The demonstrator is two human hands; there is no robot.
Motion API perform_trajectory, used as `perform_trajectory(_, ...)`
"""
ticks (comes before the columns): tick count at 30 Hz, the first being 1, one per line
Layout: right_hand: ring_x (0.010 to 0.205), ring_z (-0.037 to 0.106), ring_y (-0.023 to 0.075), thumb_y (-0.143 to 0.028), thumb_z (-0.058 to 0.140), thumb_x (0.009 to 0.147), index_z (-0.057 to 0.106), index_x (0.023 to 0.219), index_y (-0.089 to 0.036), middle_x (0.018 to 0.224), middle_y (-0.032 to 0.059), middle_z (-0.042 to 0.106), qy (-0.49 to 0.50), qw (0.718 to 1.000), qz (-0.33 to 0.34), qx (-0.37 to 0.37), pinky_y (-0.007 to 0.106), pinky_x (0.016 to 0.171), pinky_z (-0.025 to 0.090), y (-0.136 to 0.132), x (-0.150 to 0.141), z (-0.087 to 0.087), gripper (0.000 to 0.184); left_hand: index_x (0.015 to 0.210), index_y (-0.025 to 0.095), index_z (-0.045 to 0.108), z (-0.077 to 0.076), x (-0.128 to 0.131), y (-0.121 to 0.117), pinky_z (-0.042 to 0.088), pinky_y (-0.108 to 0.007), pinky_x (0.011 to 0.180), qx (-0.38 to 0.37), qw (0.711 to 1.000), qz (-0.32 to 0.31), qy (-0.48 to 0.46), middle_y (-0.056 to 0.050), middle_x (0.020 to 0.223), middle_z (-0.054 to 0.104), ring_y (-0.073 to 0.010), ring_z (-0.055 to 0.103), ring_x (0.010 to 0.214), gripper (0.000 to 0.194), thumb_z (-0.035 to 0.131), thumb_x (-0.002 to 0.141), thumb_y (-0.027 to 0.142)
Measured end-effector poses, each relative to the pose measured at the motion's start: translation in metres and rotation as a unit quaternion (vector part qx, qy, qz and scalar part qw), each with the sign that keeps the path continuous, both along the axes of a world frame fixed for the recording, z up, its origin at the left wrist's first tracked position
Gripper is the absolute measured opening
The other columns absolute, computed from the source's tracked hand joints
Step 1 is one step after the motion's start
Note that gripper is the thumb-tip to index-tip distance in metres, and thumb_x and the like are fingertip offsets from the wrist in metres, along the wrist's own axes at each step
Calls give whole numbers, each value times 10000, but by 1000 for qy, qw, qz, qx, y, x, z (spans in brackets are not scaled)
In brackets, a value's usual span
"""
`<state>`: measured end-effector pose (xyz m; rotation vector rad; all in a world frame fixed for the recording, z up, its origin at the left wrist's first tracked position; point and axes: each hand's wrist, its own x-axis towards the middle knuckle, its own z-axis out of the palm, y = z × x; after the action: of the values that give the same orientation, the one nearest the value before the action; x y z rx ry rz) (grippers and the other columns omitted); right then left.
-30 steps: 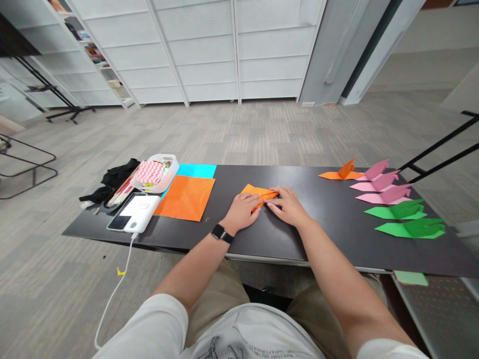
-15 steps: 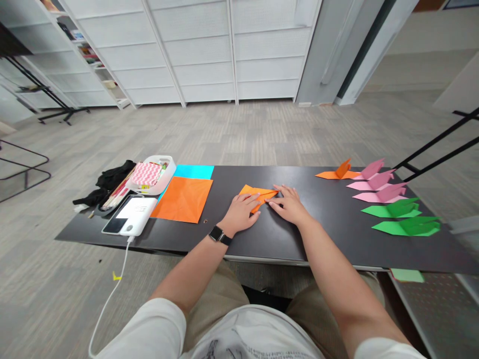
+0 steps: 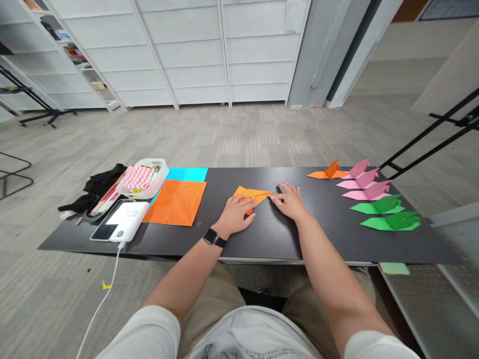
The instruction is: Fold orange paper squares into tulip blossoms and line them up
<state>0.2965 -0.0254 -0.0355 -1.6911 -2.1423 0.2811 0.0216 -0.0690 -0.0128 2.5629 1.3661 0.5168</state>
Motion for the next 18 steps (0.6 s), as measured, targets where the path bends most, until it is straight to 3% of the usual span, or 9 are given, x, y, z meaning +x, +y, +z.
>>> perform_trajectory(13, 1436, 478, 376, -447, 602, 1027, 846, 1127, -405, 1487, 75, 624, 18, 998, -49, 23, 768, 1227, 221, 4, 5, -1, 266, 1348, 320, 723, -2, -1, 0, 379, -570, 1201, 4, 1000, -5, -11, -22, 1545, 628, -329, 489, 1452, 378, 651, 987, 406)
perform_trajectory(15, 1375, 536, 359, -429, 607, 1018, 861, 1068, -366, 1429, 76, 666, 39, 997, -50, 53, 709, 1221, 294, 5, 6, 1, 266, 1338, 305, 733, -2, -2, 0, 384, -562, 1204, 12, 1000, -6, -14, -48, 1545, 619, -323, 498, 1443, 371, 646, 990, 399)
perform_trajectory(18, 1203, 648, 296, -372, 580, 1014, 863, 1000, -295, 1254, 81, 747, 97, 988, -37, 114, 529, 1130, 464, 5, 7, 6, 294, 1338, 282, 743, 0, -2, 0, 401, -544, 1205, 19, 1000, -12, -18, -100, 1498, 620, -314, 529, 1411, 375, 635, 997, 395)
